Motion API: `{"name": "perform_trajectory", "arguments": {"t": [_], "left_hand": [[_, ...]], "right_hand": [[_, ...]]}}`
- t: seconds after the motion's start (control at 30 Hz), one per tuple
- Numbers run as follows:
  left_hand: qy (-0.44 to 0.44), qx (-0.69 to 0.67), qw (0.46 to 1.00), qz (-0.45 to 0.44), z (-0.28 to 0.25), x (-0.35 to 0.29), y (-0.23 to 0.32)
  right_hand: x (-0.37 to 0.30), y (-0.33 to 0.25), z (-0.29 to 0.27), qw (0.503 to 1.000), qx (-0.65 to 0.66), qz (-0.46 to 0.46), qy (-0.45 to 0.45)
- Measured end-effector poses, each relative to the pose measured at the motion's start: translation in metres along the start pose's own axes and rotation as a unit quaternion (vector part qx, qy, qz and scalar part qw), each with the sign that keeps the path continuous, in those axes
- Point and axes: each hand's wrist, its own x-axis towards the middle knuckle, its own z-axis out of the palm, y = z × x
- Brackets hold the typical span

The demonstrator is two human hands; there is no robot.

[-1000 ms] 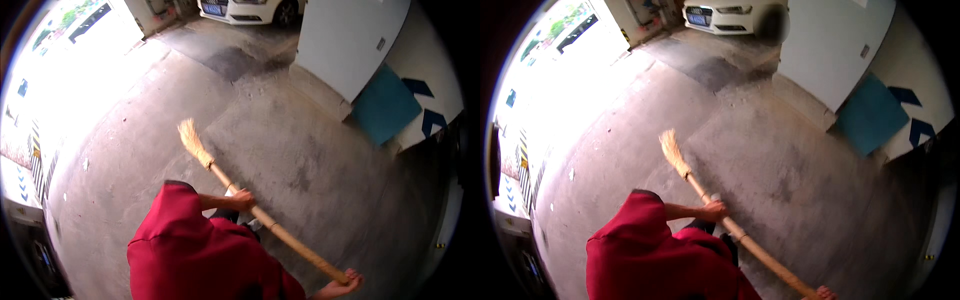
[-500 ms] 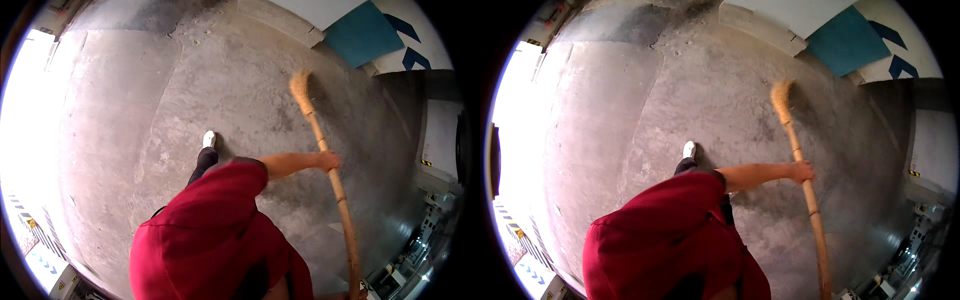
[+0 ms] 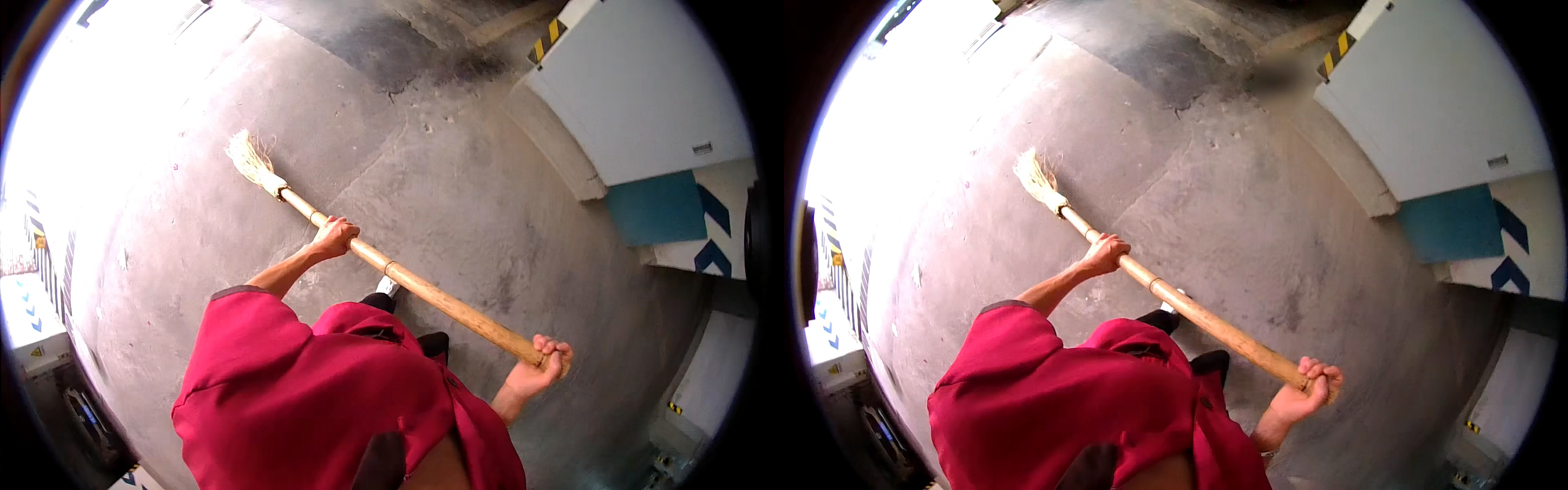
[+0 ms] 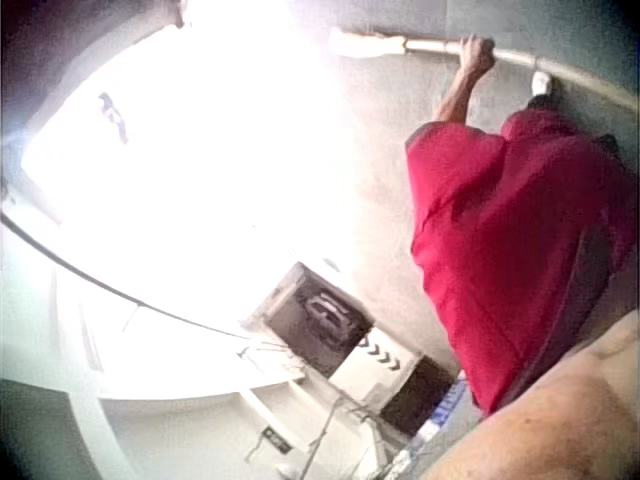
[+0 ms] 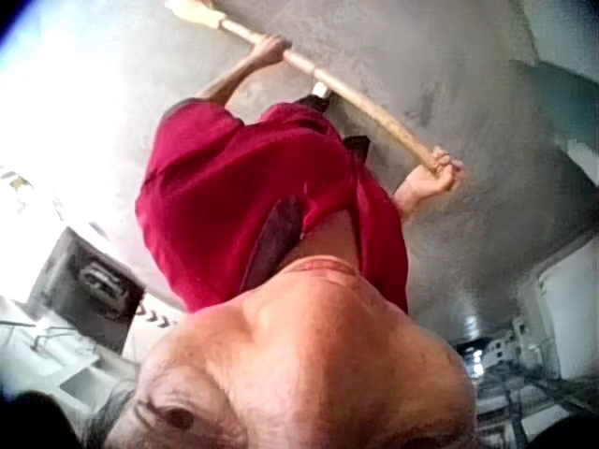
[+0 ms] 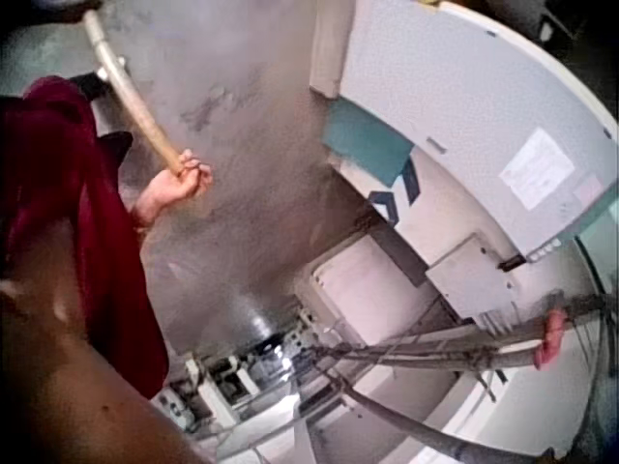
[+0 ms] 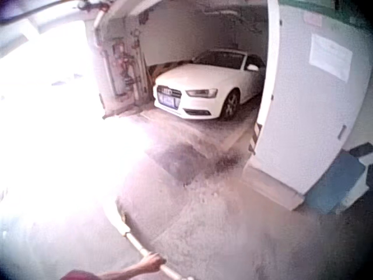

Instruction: The person sweeps the parking garage floor and ramp using a broom and picks up an item from the ground by hand.

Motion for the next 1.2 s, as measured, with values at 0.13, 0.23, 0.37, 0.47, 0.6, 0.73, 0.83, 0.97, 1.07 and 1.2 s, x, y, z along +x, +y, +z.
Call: {"name": "perform_trajectory", "arguments": {"t": [0.13, 0.23, 0.37, 0.47, 0.6, 0.73, 0.83, 0.97, 1.07, 1.2], "left_hand": [[0.099, 0.021, 0.994, 0.052, -0.047, 0.058, 0.038], [0.129, -0.03, 0.982, 0.131, -0.081, 0.142, 0.103], [0.145, -0.065, 0.947, 0.279, -0.098, 0.27, 0.153], [0.128, -0.054, 0.943, 0.304, -0.094, 0.37, 0.144], [0.118, -0.094, 0.934, 0.323, -0.089, 0.424, 0.116], [0.098, -0.126, 0.972, 0.17, -0.136, 0.333, 0.055], [0.027, -0.017, 0.999, 0.039, -0.146, 0.288, -0.061], [-0.033, 0.041, 0.998, -0.038, -0.177, 0.264, -0.168], [0.055, -0.019, 0.998, 0.012, -0.207, 0.3, -0.161], [0.103, -0.067, 0.981, 0.15, -0.263, 0.412, -0.106]], "right_hand": [[0.043, -0.034, -0.009, 0.959, -0.162, -0.229, -0.041], [0.062, -0.094, 0.005, 0.932, -0.186, -0.308, 0.031], [0.083, -0.124, 0.063, 0.912, 0.052, -0.396, 0.091], [0.107, -0.086, 0.134, 0.847, -0.069, -0.513, 0.12], [0.151, -0.059, 0.208, 0.835, -0.123, -0.521, 0.123], [0.212, -0.062, 0.187, 0.747, -0.386, -0.541, 0.025], [0.229, 0.023, 0.255, 0.938, -0.221, -0.264, 0.033], [0.245, 0.104, 0.313, 1.0, 0.015, -0.014, 0.016], [0.253, 0.089, 0.326, 0.998, 0.01, -0.056, 0.027], [0.265, 0.017, 0.356, 0.861, -0.345, -0.372, 0.014]]}}
